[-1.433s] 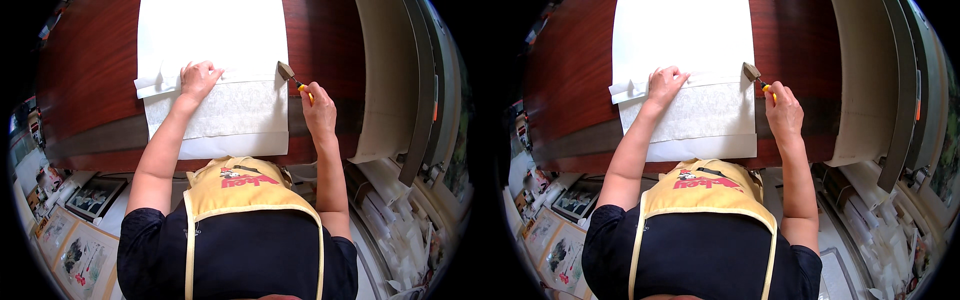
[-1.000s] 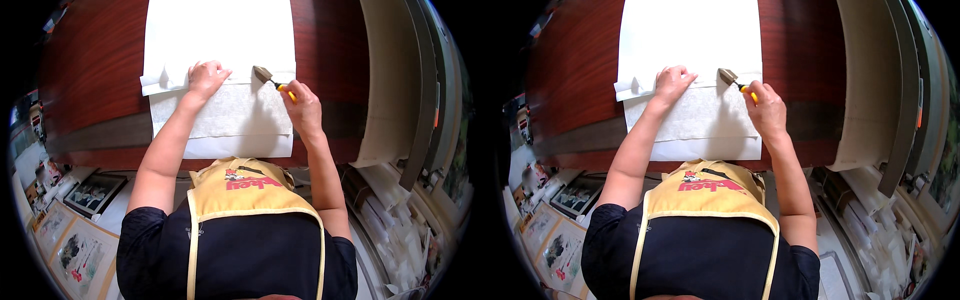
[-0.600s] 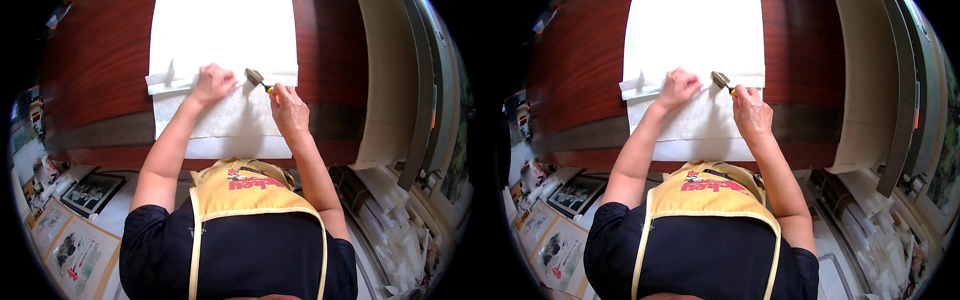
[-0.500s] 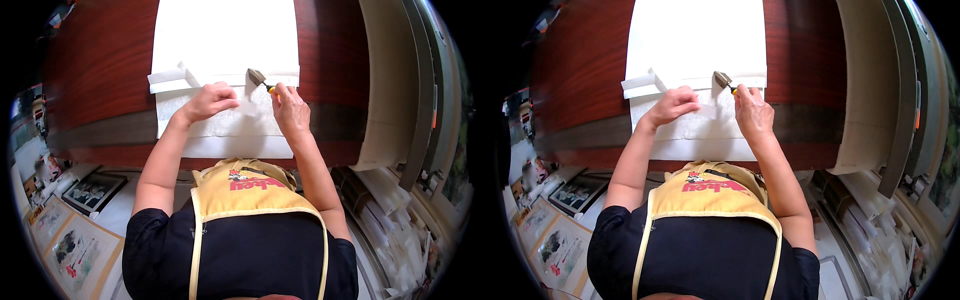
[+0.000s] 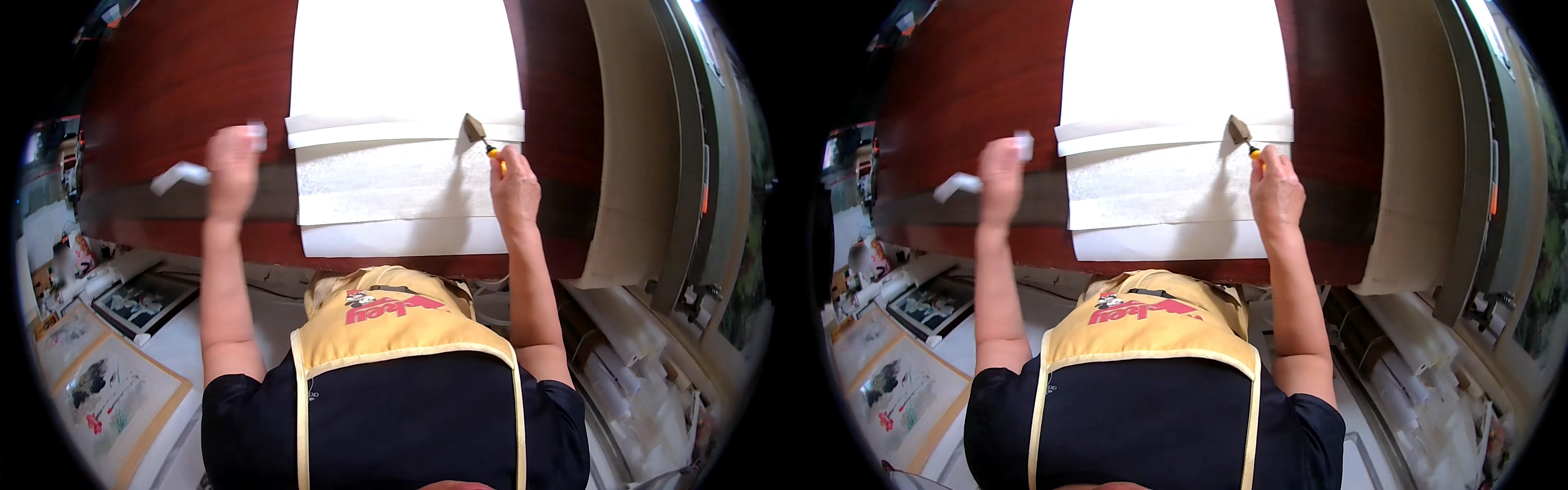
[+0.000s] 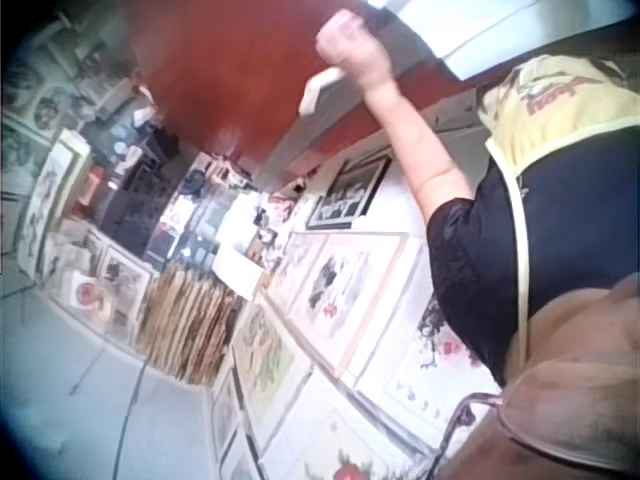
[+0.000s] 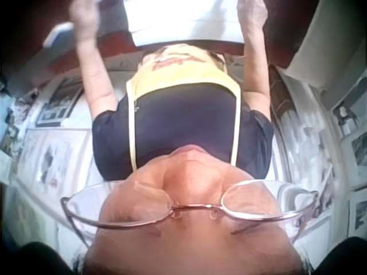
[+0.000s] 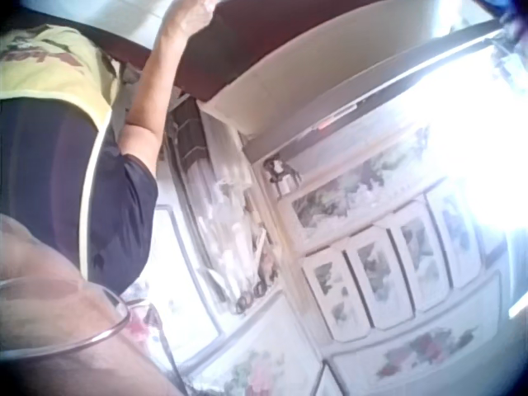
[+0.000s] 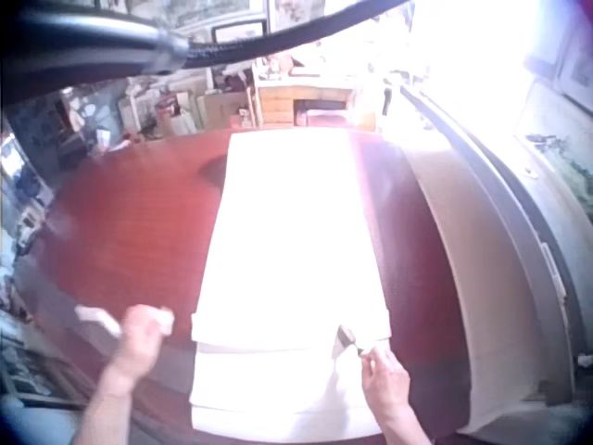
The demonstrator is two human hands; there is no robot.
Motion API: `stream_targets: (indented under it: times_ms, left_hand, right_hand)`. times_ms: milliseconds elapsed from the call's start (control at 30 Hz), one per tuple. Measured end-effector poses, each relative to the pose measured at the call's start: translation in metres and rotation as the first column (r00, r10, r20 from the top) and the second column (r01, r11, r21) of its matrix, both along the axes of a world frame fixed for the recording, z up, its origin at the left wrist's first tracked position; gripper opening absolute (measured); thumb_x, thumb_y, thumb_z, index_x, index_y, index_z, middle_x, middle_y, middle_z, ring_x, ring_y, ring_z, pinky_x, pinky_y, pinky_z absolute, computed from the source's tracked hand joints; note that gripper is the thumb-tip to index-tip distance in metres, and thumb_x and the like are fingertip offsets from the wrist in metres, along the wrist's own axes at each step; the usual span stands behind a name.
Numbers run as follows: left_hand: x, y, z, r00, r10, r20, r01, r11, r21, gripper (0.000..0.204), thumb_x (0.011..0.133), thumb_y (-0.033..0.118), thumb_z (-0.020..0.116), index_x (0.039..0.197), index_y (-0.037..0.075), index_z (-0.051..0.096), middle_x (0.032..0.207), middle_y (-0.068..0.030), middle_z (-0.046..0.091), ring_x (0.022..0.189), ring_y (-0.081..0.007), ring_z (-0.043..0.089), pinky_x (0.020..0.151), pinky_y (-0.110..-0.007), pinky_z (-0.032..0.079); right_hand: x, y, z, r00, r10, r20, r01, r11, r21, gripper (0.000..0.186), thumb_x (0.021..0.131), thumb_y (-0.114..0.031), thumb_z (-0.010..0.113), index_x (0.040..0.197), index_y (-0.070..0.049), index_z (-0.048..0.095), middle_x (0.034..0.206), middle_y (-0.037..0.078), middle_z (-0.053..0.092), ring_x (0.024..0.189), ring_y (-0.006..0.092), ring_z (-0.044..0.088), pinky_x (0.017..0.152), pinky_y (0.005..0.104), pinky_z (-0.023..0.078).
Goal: The person applies adhesive to the edges of a large sheet of paper using a spatula. They then retrieve a roll of white tape, cut a strip with scissors, and apply it to the paper's edge, smoothing it down with the spatula. Finally, the person flips the paper over to reveal a calligraphy artwork.
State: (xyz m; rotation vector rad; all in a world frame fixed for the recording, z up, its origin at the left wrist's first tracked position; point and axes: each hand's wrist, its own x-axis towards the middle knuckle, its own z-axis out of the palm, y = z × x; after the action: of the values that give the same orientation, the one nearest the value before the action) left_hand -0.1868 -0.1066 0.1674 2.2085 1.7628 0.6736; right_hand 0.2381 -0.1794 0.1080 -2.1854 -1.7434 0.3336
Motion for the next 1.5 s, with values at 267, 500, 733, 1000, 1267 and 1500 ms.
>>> stream_targets:
  times_ms: [267, 500, 733, 1000, 1267, 1500]
  left_hand:
    - [0.075, 0.01, -0.124, 0.945, -0.327, 0.023, 0.328, 0.943, -0.054, 0.027, 0.101, 0.016, 0.051, 0.123, 0.001, 0.057, 0.133, -0.0165, 0.061, 0.125, -0.0351, 0.054, 0.106, -0.044, 0.042]
    - [0.053, 0.012, -0.144, 0.913, -0.399, 0.084, 0.398, 0.917, 0.035, 0.024, 0.102, 0.017, 0.051, 0.121, 0.003, 0.056, 0.142, -0.0127, 0.057, 0.13, -0.0305, 0.053, 0.11, -0.044, 0.038]
    - [0.05, 0.013, -0.141, 0.914, -0.398, 0.079, 0.396, 0.917, 0.041, 0.018, 0.1, 0.016, 0.053, 0.114, 0.004, 0.055, 0.142, -0.0123, 0.057, 0.127, -0.03, 0.054, 0.106, -0.044, 0.039]
    - [0.001, 0.032, -0.131, 0.698, 0.021, 0.716, 0.181, 0.962, -0.205, 0.017, 0.104, 0.022, 0.055, 0.1, 0.006, 0.06, 0.122, -0.0055, 0.064, 0.108, -0.0141, 0.057, 0.094, -0.031, 0.045]
    - [-0.191, 0.086, 0.01, 0.76, 0.385, 0.523, -0.615, 0.684, 0.391, 0.019, 0.102, 0.016, 0.058, 0.093, 0.0, 0.063, 0.089, -0.0063, 0.064, 0.078, -0.0187, 0.06, 0.074, -0.037, 0.051]
    - [-0.026, 0.073, -0.057, 0.826, -0.44, 0.351, 0.497, 0.864, -0.087, 0.011, 0.093, 0.012, 0.064, 0.086, 0.005, 0.067, 0.085, -0.011, 0.063, 0.086, -0.0298, 0.061, 0.076, -0.044, 0.049]
  right_hand:
    - [-0.036, -0.005, -0.003, 0.999, -0.036, -0.038, 0.037, 0.999, 0.039, 0.013, 0.096, -0.019, 0.064, 0.101, -0.01, 0.056, 0.092, 0.012, 0.066, 0.078, 0.0372, 0.067, 0.064, 0.0462, 0.055]
    - [-0.05, -0.003, -0.006, 0.987, -0.144, 0.066, 0.139, 0.988, 0.067, 0.012, 0.096, -0.022, 0.064, 0.097, -0.013, 0.057, 0.092, 0.01, 0.066, 0.081, 0.0365, 0.068, 0.065, 0.0479, 0.055]
    - [-0.004, -0.013, -0.01, 0.94, -0.314, 0.137, 0.306, 0.949, 0.074, 0.013, 0.096, -0.021, 0.065, 0.095, -0.011, 0.056, 0.087, 0.01, 0.068, 0.083, 0.0369, 0.068, 0.067, 0.049, 0.054]
    - [0.037, -0.026, 0.005, 0.806, -0.587, -0.072, 0.591, 0.802, 0.083, 0.015, 0.098, -0.022, 0.063, 0.099, -0.008, 0.061, 0.085, 0.011, 0.069, 0.074, 0.0292, 0.068, 0.068, 0.041, 0.053]
    - [-0.006, -0.031, 0.022, 0.809, -0.356, -0.467, 0.49, 0.847, 0.204, 0.014, 0.1, -0.018, 0.064, 0.103, -0.004, 0.064, 0.081, -0.001, 0.063, 0.074, 0.0061, 0.056, 0.07, 0.0226, 0.048]
    - [-0.1, 0.002, 0.017, 0.862, -0.186, -0.471, 0.242, 0.968, 0.06, 0.015, 0.1, -0.019, 0.067, 0.105, -0.006, 0.067, 0.085, 0.001, 0.067, 0.07, 0.0052, 0.056, 0.059, 0.0185, 0.043]
